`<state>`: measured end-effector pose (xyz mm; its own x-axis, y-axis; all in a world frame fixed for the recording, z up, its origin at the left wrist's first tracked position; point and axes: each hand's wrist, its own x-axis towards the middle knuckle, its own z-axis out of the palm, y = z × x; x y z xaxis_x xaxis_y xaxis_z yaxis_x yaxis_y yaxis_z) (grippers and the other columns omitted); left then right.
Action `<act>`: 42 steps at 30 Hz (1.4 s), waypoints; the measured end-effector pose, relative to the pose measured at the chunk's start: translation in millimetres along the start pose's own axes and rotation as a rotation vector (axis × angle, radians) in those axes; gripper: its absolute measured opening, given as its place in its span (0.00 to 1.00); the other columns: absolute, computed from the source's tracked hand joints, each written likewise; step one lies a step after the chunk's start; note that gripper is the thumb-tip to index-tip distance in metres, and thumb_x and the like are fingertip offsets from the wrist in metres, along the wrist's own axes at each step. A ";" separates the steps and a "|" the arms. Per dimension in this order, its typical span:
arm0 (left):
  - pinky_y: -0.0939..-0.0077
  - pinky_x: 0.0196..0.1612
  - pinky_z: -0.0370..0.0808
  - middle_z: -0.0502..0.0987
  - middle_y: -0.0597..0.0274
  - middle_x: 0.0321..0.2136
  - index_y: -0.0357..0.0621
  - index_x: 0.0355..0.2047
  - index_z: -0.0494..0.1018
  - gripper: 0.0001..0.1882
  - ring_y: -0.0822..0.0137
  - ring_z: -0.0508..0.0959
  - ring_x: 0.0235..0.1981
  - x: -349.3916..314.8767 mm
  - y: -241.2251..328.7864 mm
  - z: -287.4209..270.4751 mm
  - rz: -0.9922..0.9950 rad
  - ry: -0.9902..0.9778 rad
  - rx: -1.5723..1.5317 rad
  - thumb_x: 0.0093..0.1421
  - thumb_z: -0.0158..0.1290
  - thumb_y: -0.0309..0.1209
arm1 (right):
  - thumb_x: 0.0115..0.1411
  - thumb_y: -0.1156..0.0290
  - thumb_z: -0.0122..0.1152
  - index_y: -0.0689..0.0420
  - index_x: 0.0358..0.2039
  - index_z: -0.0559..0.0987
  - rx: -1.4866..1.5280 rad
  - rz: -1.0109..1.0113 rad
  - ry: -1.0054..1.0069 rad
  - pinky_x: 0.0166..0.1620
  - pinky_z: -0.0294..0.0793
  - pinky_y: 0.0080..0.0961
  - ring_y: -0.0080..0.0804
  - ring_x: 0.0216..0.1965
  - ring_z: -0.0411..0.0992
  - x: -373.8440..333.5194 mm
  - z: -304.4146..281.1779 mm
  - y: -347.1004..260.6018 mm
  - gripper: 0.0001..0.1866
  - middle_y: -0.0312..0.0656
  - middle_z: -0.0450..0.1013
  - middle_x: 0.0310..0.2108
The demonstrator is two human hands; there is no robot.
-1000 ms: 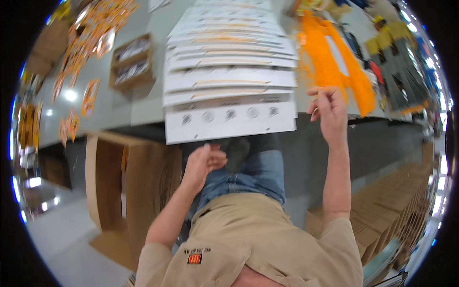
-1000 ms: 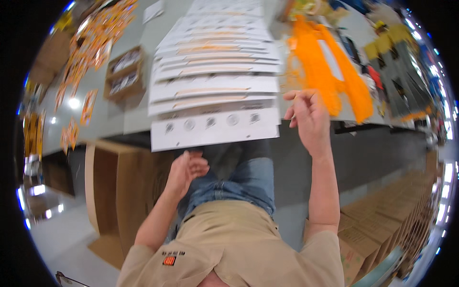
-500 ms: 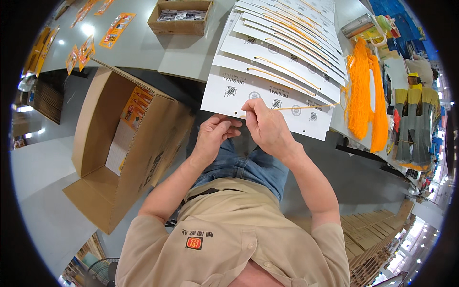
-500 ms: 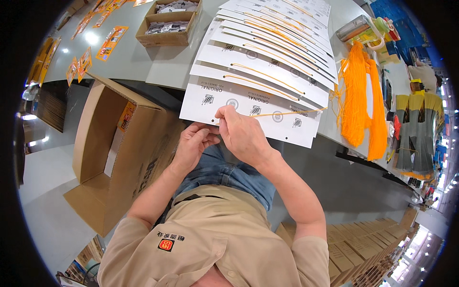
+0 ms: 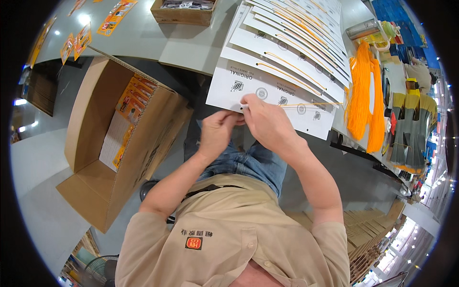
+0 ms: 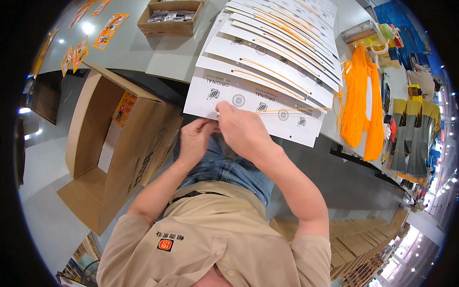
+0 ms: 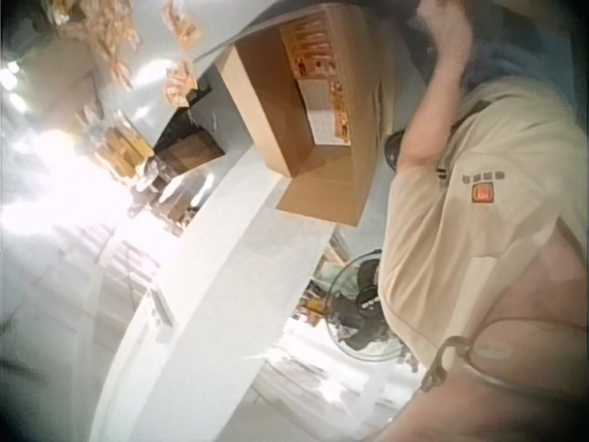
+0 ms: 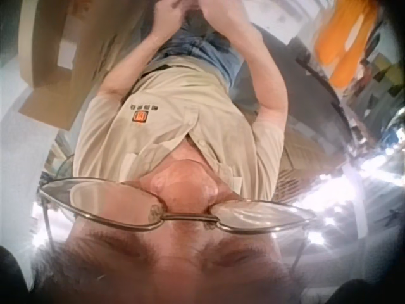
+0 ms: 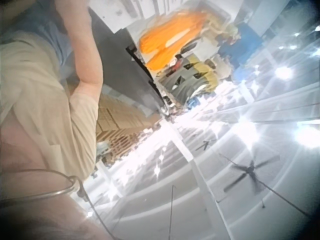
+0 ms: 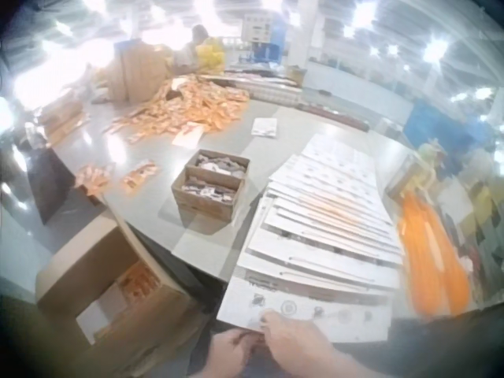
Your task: The person repeatedly picks up white carded packages with pre-attached orange cables, threads the cable through two holes on the card, and places the finished card on a stack. The process is repeated for multiple identical units.
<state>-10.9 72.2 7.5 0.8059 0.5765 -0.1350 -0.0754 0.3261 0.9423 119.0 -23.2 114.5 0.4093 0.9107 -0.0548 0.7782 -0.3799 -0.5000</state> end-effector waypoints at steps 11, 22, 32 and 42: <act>0.76 0.17 0.66 0.66 0.68 0.16 0.44 0.28 0.67 0.13 0.74 0.68 0.16 -82.9 -21.1 -151.9 -0.597 0.325 0.258 0.68 0.43 0.37 | 0.60 0.80 0.62 0.60 0.37 0.75 0.260 0.159 -0.054 0.33 0.74 0.30 0.37 0.29 0.74 -116.0 -55.0 21.7 0.06 0.43 0.76 0.32; 0.81 0.27 0.71 0.78 0.66 0.22 0.36 0.36 0.81 0.15 0.77 0.74 0.21 -20.8 0.4 89.8 -0.497 -0.670 0.224 0.68 0.53 0.37 | 0.63 0.75 0.60 0.63 0.38 0.78 0.185 0.482 0.395 0.33 0.73 0.30 0.36 0.26 0.73 -114.2 -62.1 87.7 0.05 0.46 0.77 0.31; 0.80 0.36 0.77 0.80 0.62 0.30 0.35 0.46 0.78 0.15 0.75 0.77 0.28 -10.5 -7.6 125.7 -0.623 -0.491 -0.064 0.70 0.52 0.35 | 0.63 0.76 0.60 0.63 0.37 0.77 0.119 0.485 0.401 0.35 0.74 0.34 0.44 0.31 0.76 -116.5 -78.7 94.3 0.05 0.49 0.77 0.31; 0.75 0.40 0.77 0.78 0.64 0.36 0.39 0.48 0.77 0.15 0.73 0.77 0.33 0.0 -6.4 133.6 -0.684 -0.409 -0.132 0.69 0.55 0.37 | 0.62 0.76 0.61 0.64 0.38 0.77 0.166 0.430 0.436 0.35 0.74 0.30 0.37 0.30 0.75 -103.6 -80.1 90.6 0.05 0.46 0.76 0.30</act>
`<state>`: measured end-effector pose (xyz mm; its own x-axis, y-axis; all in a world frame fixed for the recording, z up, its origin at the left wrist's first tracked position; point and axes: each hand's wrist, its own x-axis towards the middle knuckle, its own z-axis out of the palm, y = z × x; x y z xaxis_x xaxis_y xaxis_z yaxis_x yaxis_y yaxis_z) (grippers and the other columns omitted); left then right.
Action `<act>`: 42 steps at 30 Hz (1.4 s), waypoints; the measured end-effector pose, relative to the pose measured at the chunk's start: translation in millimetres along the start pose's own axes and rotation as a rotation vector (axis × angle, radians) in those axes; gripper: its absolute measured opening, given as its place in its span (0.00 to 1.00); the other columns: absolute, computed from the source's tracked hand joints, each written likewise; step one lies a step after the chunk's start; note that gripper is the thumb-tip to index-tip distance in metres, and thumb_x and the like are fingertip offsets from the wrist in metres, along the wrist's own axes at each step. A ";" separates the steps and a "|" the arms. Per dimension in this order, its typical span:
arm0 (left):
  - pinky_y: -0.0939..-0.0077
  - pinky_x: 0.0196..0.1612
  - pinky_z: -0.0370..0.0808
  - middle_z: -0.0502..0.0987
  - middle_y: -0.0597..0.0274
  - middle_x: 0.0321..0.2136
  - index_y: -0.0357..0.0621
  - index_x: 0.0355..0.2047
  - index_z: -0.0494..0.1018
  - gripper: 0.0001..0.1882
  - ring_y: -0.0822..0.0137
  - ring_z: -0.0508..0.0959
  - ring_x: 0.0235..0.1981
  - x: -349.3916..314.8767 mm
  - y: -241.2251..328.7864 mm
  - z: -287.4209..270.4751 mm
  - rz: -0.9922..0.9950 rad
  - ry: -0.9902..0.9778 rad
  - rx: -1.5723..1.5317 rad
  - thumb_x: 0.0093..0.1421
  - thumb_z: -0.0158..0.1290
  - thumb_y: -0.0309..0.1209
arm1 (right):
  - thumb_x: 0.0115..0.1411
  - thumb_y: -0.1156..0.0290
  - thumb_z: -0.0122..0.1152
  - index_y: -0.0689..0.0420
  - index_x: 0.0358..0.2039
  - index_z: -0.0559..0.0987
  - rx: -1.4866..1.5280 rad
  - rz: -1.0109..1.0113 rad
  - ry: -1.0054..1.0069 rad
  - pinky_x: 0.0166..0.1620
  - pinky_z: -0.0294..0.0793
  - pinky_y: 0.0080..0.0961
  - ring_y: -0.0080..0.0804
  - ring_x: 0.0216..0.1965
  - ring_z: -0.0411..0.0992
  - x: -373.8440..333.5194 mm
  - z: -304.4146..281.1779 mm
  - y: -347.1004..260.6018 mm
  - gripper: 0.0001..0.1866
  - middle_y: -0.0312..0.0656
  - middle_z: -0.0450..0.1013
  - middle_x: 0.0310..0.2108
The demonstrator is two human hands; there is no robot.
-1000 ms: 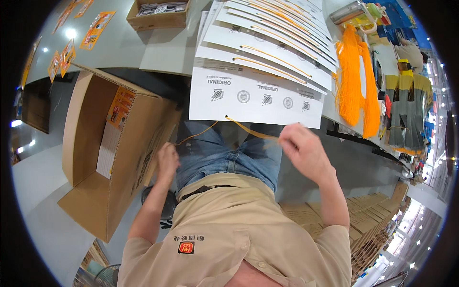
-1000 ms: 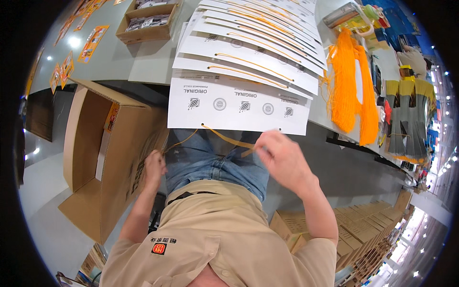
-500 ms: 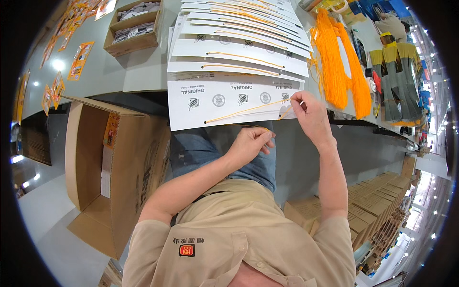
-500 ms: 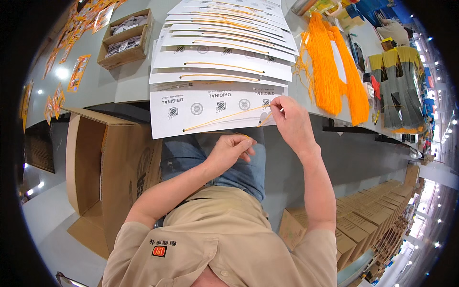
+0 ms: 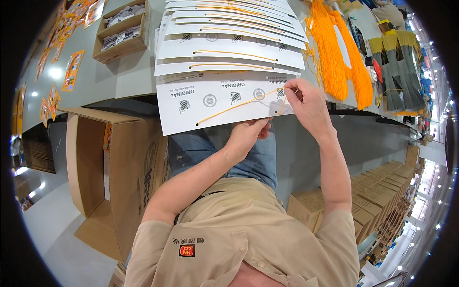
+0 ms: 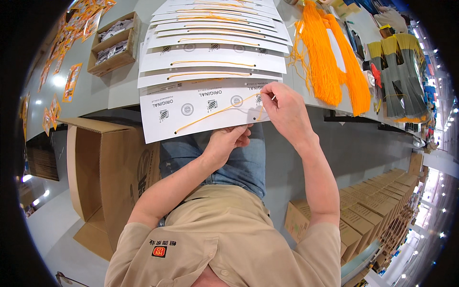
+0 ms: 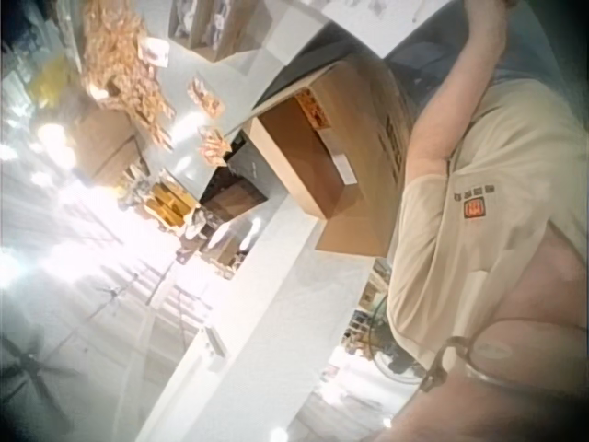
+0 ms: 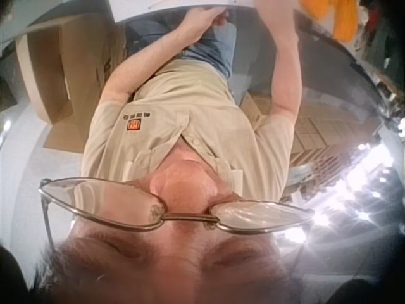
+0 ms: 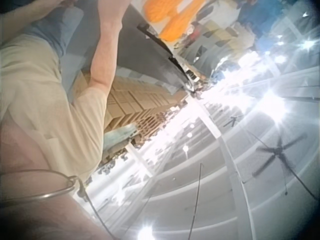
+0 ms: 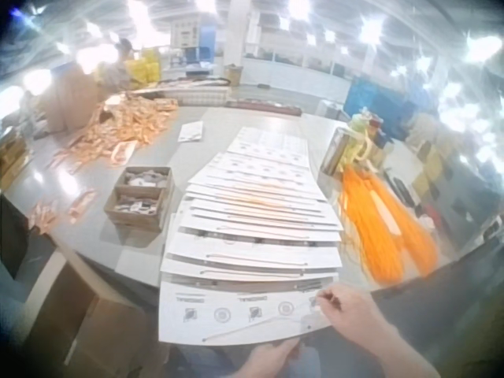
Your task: The person repeatedly picks up white carded packages with pre-attached orange cables, threads the cable through two holes on the card, and places the finished card on a stack. The process is repeated for multiple identical units.
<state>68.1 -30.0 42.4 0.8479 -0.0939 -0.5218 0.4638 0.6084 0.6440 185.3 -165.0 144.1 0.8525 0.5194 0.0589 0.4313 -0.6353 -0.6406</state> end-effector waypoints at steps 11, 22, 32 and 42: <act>0.70 0.47 0.79 0.78 0.62 0.46 0.42 0.55 0.72 0.16 0.67 0.81 0.39 5.4 -0.6 5.4 0.007 0.050 -0.241 0.72 0.50 0.35 | 0.61 0.76 0.60 0.64 0.37 0.78 0.032 -0.049 0.020 0.34 0.75 0.32 0.40 0.29 0.76 4.6 6.2 -4.4 0.05 0.48 0.77 0.30; 0.77 0.44 0.78 0.78 0.64 0.31 0.35 0.42 0.77 0.13 0.75 0.79 0.34 -3.7 -33.8 -19.4 -0.216 -0.351 0.118 0.70 0.52 0.35 | 0.61 0.76 0.64 0.64 0.40 0.79 0.479 0.454 -0.058 0.33 0.72 0.17 0.14 0.28 0.69 -79.0 38.2 16.3 0.08 0.32 0.76 0.29; 0.78 0.35 0.76 0.81 0.62 0.29 0.37 0.38 0.80 0.08 0.74 0.77 0.28 -44.4 -31.5 -56.9 -0.179 -0.086 0.312 0.66 0.56 0.30 | 0.57 0.73 0.65 0.63 0.33 0.80 0.483 0.345 -0.304 0.41 0.77 0.25 0.27 0.35 0.77 -77.5 106.0 -16.3 0.07 0.43 0.79 0.35; 0.78 0.34 0.72 0.77 0.65 0.31 0.35 0.40 0.77 0.06 0.74 0.73 0.30 -41.7 -3.9 -58.6 0.276 0.365 0.394 0.64 0.58 0.24 | 0.61 0.76 0.65 0.64 0.42 0.79 0.866 0.538 -0.098 0.38 0.79 0.22 0.22 0.32 0.77 -108.5 129.5 -16.1 0.09 0.40 0.80 0.31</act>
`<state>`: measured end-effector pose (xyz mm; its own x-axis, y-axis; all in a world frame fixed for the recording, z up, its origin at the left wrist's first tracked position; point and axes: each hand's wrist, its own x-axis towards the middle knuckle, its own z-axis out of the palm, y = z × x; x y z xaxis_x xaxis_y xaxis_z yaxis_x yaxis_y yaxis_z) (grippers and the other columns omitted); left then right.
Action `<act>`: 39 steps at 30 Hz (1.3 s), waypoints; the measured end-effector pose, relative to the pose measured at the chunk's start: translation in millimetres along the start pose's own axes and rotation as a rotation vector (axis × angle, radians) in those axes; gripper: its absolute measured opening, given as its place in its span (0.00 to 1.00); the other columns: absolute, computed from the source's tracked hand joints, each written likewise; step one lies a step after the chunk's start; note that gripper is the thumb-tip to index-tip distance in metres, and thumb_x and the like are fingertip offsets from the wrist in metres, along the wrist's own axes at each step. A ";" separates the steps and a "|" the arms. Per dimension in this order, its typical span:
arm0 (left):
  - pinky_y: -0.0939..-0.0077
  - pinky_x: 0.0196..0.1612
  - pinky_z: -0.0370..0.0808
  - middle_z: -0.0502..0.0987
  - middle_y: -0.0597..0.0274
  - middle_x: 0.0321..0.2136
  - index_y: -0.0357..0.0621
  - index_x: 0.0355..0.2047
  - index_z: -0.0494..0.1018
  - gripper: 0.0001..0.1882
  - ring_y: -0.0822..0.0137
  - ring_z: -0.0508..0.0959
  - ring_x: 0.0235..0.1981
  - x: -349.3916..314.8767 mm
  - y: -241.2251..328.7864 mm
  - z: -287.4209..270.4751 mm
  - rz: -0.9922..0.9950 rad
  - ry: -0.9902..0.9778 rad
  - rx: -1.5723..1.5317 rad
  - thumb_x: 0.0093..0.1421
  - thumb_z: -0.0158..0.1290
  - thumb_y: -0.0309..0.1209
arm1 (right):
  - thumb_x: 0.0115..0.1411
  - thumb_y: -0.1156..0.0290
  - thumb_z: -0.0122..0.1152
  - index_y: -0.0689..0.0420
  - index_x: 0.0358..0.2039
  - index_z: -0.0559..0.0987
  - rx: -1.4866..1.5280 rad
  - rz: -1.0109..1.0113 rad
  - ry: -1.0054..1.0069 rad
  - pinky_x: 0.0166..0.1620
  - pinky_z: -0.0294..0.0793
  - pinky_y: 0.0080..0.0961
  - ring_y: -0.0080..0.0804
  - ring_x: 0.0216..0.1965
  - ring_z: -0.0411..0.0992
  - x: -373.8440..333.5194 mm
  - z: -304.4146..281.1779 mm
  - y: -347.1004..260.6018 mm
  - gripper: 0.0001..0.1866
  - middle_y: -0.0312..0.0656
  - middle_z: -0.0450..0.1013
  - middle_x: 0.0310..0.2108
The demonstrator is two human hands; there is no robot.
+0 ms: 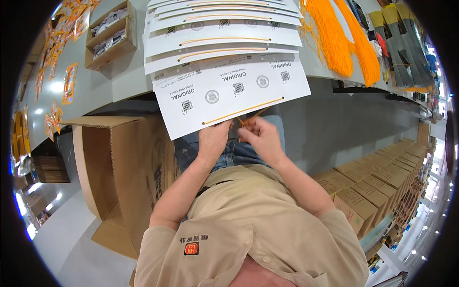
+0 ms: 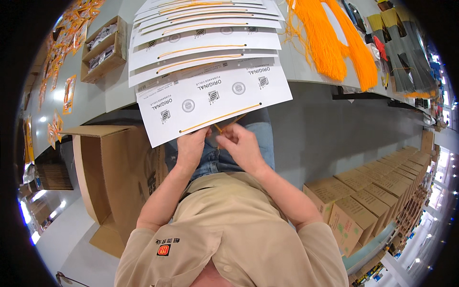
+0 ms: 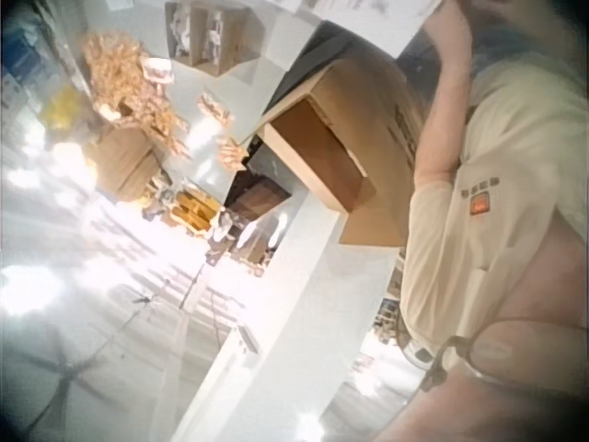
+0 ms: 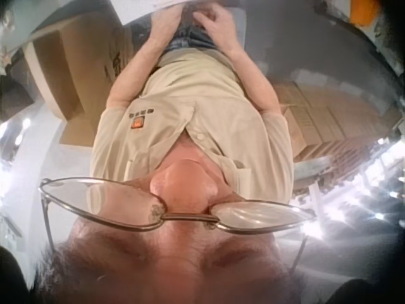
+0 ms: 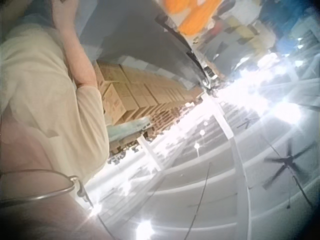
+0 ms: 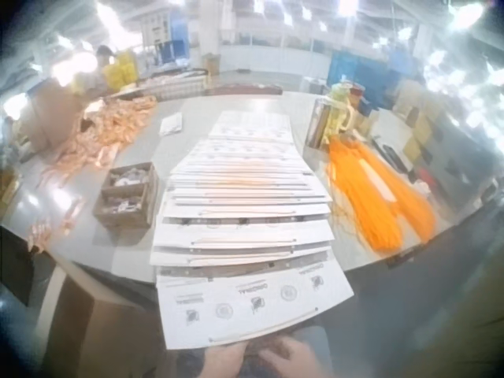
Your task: The person repeatedly picks up white carded packages with pre-attached orange cables, threads the cable through two holes on the card, and places the finished card on a stack. The process is repeated for multiple identical units.
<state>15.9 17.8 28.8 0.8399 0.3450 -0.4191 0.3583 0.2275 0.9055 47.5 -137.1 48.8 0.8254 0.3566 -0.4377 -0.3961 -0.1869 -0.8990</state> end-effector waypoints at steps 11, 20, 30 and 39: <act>0.78 0.33 0.72 0.77 0.67 0.30 0.35 0.39 0.76 0.09 0.76 0.73 0.30 -10.7 7.6 -4.2 0.033 -0.105 -0.082 0.67 0.56 0.31 | 0.58 0.78 0.66 0.61 0.36 0.80 -0.389 -0.496 0.084 0.37 0.75 0.30 0.39 0.34 0.75 7.6 -1.6 -19.6 0.06 0.45 0.73 0.34; 0.71 0.41 0.78 0.79 0.61 0.32 0.38 0.41 0.76 0.05 0.70 0.77 0.32 1.2 -7.0 -10.7 -0.161 0.199 -0.365 0.65 0.55 0.22 | 0.55 0.78 0.70 0.61 0.29 0.79 -0.458 -0.489 0.173 0.35 0.73 0.28 0.34 0.31 0.74 3.2 -13.8 1.1 0.06 0.42 0.73 0.32; 0.61 0.53 0.80 0.80 0.49 0.44 0.31 0.52 0.70 0.13 0.57 0.82 0.48 -10.3 77.0 -3.7 0.143 -0.172 -0.782 0.69 0.45 0.21 | 0.61 0.78 0.65 0.62 0.31 0.75 -0.453 -0.560 0.440 0.33 0.75 0.24 0.29 0.27 0.74 11.6 -106.1 -0.6 0.06 0.43 0.74 0.28; 0.58 0.63 0.68 0.71 0.47 0.60 0.34 0.63 0.64 0.30 0.52 0.71 0.61 56.1 120.4 -6.3 0.523 -0.110 0.497 0.64 0.59 0.31 | 0.59 0.72 0.64 0.62 0.41 0.77 -0.898 -0.693 0.364 0.43 0.76 0.40 0.50 0.39 0.77 143.3 -170.8 -89.8 0.11 0.52 0.78 0.38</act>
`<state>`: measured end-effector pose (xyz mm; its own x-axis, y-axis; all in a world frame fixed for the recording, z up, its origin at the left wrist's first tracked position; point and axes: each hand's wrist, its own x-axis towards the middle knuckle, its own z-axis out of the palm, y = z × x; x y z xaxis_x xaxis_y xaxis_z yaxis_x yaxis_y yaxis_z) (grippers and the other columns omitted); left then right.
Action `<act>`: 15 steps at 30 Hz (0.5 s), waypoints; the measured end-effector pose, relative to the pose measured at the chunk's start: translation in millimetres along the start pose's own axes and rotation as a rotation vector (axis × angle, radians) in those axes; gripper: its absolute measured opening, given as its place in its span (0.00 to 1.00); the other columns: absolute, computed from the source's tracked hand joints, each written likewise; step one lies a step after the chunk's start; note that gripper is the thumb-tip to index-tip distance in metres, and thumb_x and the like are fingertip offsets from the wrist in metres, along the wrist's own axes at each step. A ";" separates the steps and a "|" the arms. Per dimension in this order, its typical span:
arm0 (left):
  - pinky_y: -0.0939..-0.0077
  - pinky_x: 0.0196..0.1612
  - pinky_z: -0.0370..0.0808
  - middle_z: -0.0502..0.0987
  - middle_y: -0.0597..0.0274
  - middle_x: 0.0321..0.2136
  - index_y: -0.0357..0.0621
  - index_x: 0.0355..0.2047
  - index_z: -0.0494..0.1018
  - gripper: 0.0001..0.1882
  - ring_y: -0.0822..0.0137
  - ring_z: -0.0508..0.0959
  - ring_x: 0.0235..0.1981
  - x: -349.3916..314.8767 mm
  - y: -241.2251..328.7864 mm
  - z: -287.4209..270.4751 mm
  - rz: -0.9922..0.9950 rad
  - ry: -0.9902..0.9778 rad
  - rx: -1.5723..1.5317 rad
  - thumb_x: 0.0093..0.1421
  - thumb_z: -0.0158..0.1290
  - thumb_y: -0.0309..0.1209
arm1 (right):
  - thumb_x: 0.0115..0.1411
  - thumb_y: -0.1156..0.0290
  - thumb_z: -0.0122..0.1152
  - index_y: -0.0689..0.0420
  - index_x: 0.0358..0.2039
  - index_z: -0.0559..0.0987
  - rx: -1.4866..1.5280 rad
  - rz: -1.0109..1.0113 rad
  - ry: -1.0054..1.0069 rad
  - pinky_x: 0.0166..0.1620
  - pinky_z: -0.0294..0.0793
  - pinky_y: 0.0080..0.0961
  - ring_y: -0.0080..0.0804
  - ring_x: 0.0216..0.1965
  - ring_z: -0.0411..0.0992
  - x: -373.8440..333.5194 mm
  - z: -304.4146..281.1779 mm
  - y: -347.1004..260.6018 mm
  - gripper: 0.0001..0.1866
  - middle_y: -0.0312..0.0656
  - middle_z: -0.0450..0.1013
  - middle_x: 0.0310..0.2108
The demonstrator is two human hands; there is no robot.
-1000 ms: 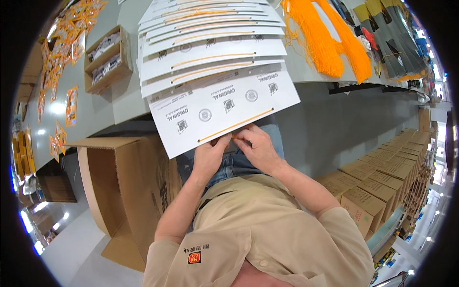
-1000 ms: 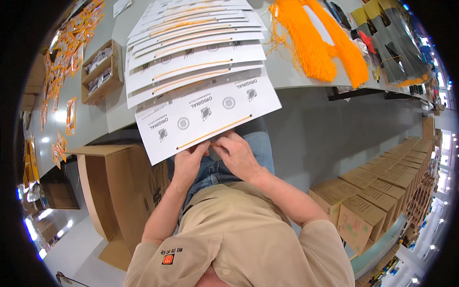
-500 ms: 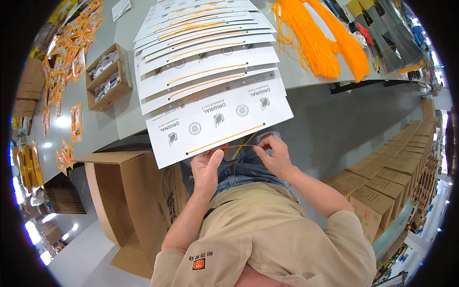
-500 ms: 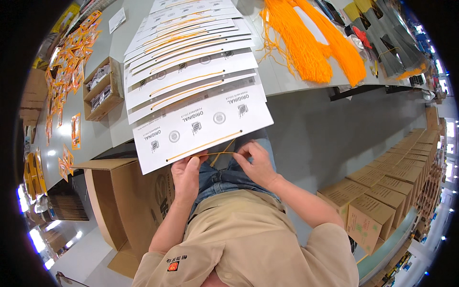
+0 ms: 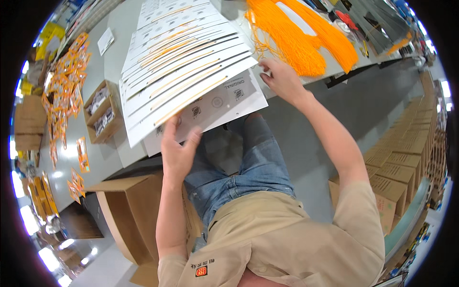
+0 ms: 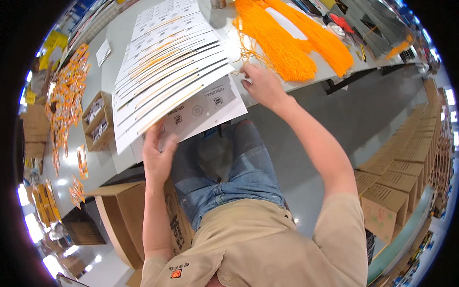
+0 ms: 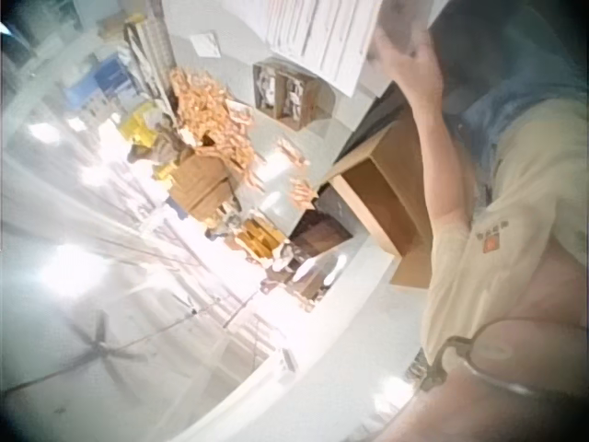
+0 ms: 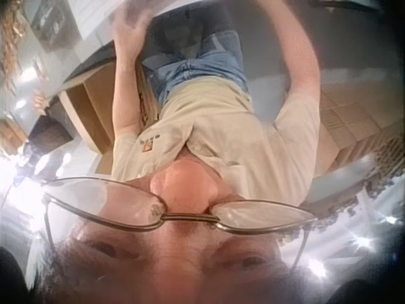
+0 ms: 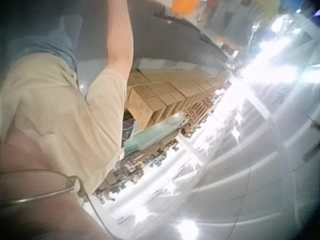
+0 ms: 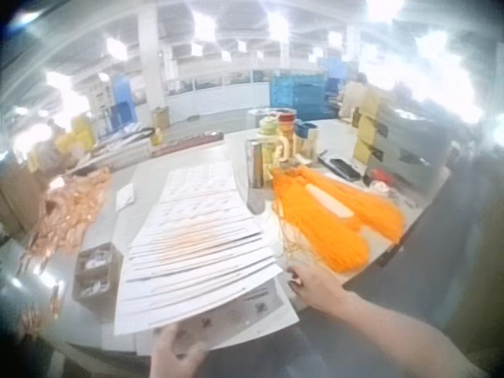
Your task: The person repeatedly picks up white carded packages with pre-attached orange cables, threads the cable through two holes on the card, and places the finished card on a stack. The process is repeated for multiple identical units.
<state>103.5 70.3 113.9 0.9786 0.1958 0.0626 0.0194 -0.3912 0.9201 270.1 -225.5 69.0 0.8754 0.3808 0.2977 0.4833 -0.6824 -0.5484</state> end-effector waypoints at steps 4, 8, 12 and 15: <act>0.51 0.64 0.63 0.69 0.45 0.59 0.42 0.64 0.66 0.36 0.44 0.68 0.60 -12.0 -1.6 -3.4 0.178 -0.152 0.709 0.56 0.65 0.32 | 0.57 0.72 0.63 0.63 0.40 0.78 -0.221 -0.050 -0.147 0.45 0.76 0.43 0.53 0.42 0.77 46.9 20.3 20.2 0.11 0.54 0.77 0.40; 0.54 0.60 0.67 0.75 0.49 0.53 0.46 0.61 0.71 0.32 0.45 0.72 0.55 -0.3 -2.5 -10.0 0.174 -0.168 0.750 0.55 0.66 0.33 | 0.58 0.73 0.60 0.63 0.36 0.78 -0.191 -0.005 -0.228 0.44 0.75 0.44 0.55 0.41 0.76 35.6 29.5 28.9 0.07 0.56 0.76 0.37; 0.59 0.57 0.71 0.79 0.50 0.50 0.43 0.55 0.75 0.27 0.47 0.76 0.52 2.6 -3.8 -19.8 0.145 -0.180 0.671 0.54 0.66 0.32 | 0.60 0.76 0.59 0.62 0.35 0.77 0.029 0.002 -0.161 0.41 0.73 0.39 0.48 0.36 0.74 -18.5 7.7 23.2 0.04 0.50 0.74 0.35; 0.60 0.54 0.73 0.80 0.50 0.48 0.43 0.52 0.78 0.23 0.48 0.77 0.50 5.1 -5.2 -24.9 0.148 -0.199 0.634 0.54 0.66 0.32 | 0.61 0.76 0.60 0.63 0.34 0.77 0.145 0.126 -0.136 0.40 0.74 0.35 0.43 0.34 0.74 -51.3 -10.6 12.5 0.04 0.48 0.74 0.35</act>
<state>103.3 95.7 119.1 0.9980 -0.0458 0.0424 -0.0609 -0.8646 0.4987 231.3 -260.2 55.2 0.9152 0.3856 0.1171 0.3557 -0.6365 -0.6844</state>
